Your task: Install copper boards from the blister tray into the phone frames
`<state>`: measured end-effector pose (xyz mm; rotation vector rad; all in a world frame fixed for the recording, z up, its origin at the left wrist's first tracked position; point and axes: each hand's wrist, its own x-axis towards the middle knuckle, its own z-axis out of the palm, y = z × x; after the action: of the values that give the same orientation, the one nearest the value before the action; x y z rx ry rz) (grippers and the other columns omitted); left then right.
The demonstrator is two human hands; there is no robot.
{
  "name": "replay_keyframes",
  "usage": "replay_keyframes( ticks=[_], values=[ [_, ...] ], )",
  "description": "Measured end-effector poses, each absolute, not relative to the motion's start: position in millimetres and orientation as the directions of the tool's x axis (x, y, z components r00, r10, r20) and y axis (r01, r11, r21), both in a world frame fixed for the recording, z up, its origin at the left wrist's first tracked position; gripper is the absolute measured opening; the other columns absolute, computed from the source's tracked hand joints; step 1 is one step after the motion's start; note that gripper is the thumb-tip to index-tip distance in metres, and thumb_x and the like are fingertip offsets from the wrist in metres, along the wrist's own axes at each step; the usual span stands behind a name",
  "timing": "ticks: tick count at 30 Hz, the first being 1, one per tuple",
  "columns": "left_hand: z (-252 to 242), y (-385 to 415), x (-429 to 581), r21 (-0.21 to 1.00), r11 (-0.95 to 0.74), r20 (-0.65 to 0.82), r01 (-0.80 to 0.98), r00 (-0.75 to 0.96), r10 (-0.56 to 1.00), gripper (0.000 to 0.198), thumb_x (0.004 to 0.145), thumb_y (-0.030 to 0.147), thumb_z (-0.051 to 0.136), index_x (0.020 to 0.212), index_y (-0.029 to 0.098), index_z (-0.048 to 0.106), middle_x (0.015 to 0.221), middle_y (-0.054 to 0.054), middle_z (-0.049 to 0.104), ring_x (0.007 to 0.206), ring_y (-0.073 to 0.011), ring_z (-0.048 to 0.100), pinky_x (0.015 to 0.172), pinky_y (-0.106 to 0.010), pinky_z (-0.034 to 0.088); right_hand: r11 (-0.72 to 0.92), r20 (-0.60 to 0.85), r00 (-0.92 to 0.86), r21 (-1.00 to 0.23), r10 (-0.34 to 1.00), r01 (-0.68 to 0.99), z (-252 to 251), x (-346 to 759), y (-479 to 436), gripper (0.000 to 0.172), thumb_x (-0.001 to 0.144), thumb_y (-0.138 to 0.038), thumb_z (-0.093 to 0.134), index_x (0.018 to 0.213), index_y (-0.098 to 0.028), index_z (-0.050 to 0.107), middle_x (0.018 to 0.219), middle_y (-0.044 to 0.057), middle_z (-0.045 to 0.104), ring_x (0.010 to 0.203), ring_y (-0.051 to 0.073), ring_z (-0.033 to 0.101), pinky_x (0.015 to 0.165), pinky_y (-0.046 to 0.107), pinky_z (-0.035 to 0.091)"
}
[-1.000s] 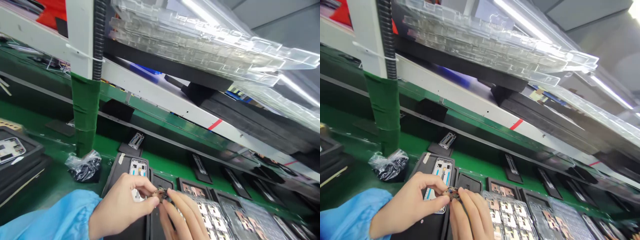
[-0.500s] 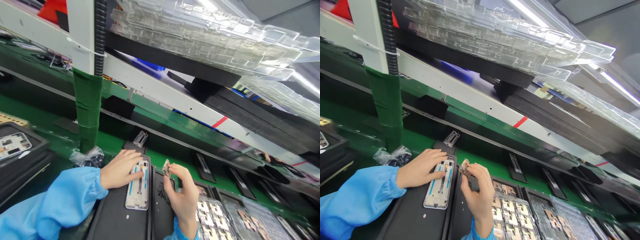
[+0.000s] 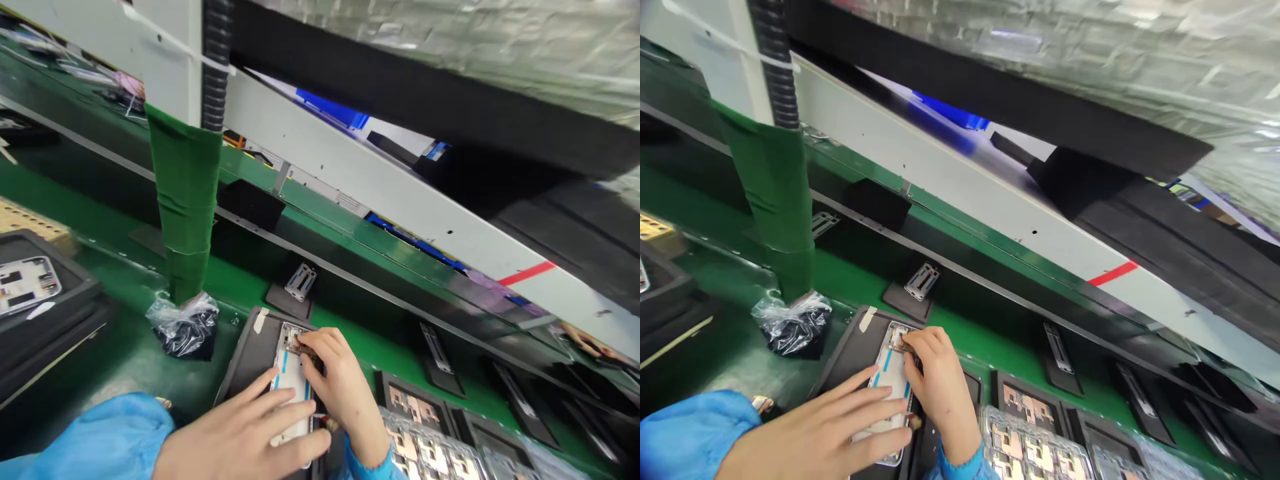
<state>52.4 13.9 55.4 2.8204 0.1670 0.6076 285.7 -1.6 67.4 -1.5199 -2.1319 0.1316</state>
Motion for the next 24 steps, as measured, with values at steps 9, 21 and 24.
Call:
replay_keyframes(
  ticks=[9,21,24],
  values=[
    [60,21,52,0.201,-0.974,0.543,0.109,0.815,0.203,0.050,0.117,0.027,0.019,0.151,0.028,0.056,0.132,0.005,0.076,0.111,-0.0228,0.076,0.100,-0.039,0.061,0.303,0.169,-0.267,-0.250,0.949,0.920,64,280,6,0.025,0.098,-0.004,0.062,0.119,-0.017,0.069,0.118,0.009,0.076,0.106,0.028,0.063,0.095,0.049,0.057],
    [57,20,53,0.259,-0.962,0.524,0.091,0.823,0.219,0.051,0.116,0.022,0.018,0.155,0.026,0.051,0.134,0.003,0.075,0.109,-0.0235,0.078,0.104,-0.043,0.061,0.264,0.061,-0.262,-0.033,0.963,0.964,63,271,5,0.044,0.096,0.002,0.056,0.134,-0.018,0.066,0.125,0.011,0.074,0.106,0.031,0.065,0.091,0.049,0.056],
    [56,21,54,0.318,-0.946,0.463,0.060,0.861,0.211,0.051,0.116,0.023,0.018,0.157,0.027,0.047,0.139,0.002,0.072,0.113,-0.0232,0.076,0.112,-0.042,0.056,0.237,0.037,-0.237,0.023,0.971,0.971,62,265,5,0.051,0.092,0.006,0.055,0.136,-0.019,0.066,0.127,0.011,0.075,0.106,0.031,0.066,0.088,0.048,0.055]
  ],
)
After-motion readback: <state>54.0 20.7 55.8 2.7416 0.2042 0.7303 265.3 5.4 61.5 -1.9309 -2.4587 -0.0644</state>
